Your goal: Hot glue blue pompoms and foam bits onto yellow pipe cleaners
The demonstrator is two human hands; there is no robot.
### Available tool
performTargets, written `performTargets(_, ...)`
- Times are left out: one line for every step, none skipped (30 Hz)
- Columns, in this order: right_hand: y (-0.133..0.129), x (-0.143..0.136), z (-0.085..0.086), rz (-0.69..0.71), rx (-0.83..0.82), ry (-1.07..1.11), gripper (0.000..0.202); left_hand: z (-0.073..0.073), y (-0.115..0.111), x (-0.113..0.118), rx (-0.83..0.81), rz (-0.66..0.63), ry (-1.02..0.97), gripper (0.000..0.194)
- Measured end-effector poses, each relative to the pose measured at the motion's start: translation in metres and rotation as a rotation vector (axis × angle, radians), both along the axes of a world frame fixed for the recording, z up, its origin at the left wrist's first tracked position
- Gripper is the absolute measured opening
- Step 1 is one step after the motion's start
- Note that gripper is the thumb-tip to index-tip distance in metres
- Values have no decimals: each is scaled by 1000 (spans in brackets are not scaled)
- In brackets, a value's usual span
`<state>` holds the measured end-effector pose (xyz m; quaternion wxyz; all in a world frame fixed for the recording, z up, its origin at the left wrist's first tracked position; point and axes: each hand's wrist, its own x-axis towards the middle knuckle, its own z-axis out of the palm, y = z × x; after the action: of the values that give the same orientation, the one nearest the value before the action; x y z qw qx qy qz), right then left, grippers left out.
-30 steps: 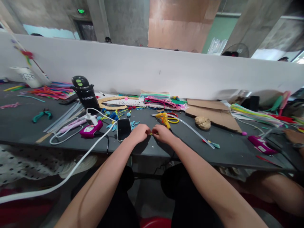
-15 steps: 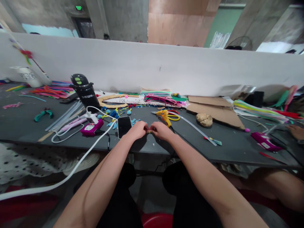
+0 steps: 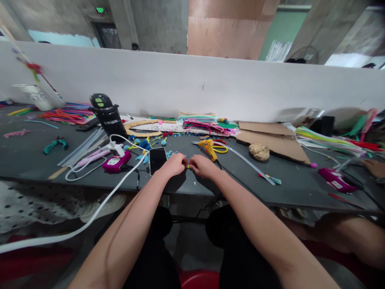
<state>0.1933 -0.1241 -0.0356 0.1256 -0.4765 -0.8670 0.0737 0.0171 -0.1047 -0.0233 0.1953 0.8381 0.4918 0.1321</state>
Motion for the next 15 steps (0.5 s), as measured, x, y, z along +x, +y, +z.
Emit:
performTargets(0,0,0,0,0,-3,12,1,-1,0,0,3,1,25)
performTargets(0,-1,0,0,0,-6,13,1,-2,0,1,4,1,25)
performTargets(0,-1,0,-3,0,-10,12,2,-3,0,1,5,1,25)
performTargets(-1,-2,0,-5,-1,-14,11,3,-3,-1,0,4,1,25)
performTargets(-1,-2,0,-7,-2,-19,11,4,-4,-1,0,2,2,25)
performTargets(-1,-3,0,-8,-5,-23,10,4,-4,-1,-2,0,4,25)
performTargets(-1,-4,0,-7,-10,-28,10,4,-4,-1,-6,-2,6,25)
performTargets(0,-4,0,-7,-16,-32,9,4,-3,-2,-11,-5,8,26)
performTargets(0,-5,0,-7,-23,-33,9,4,-3,-2,-19,-8,9,27)
performTargets(1,-5,-1,-6,-30,-33,9,4,-2,-3,-29,-14,10,27)
performTargets(2,-5,-1,-5,-39,-31,9,4,-1,-4,-39,-19,11,26)
performTargets(3,-5,-1,-2,-49,-26,9,3,0,-5,-50,-25,12,25)
performTargets(3,-4,-1,1,-60,-19,9,3,0,-5,-61,-30,14,23)
performTargets(4,-4,-1,6,-72,-12,9,3,1,-6,-71,-36,15,21)
performTargets(5,-3,0,11,-85,-4,9,3,1,-7,-78,-40,16,20)
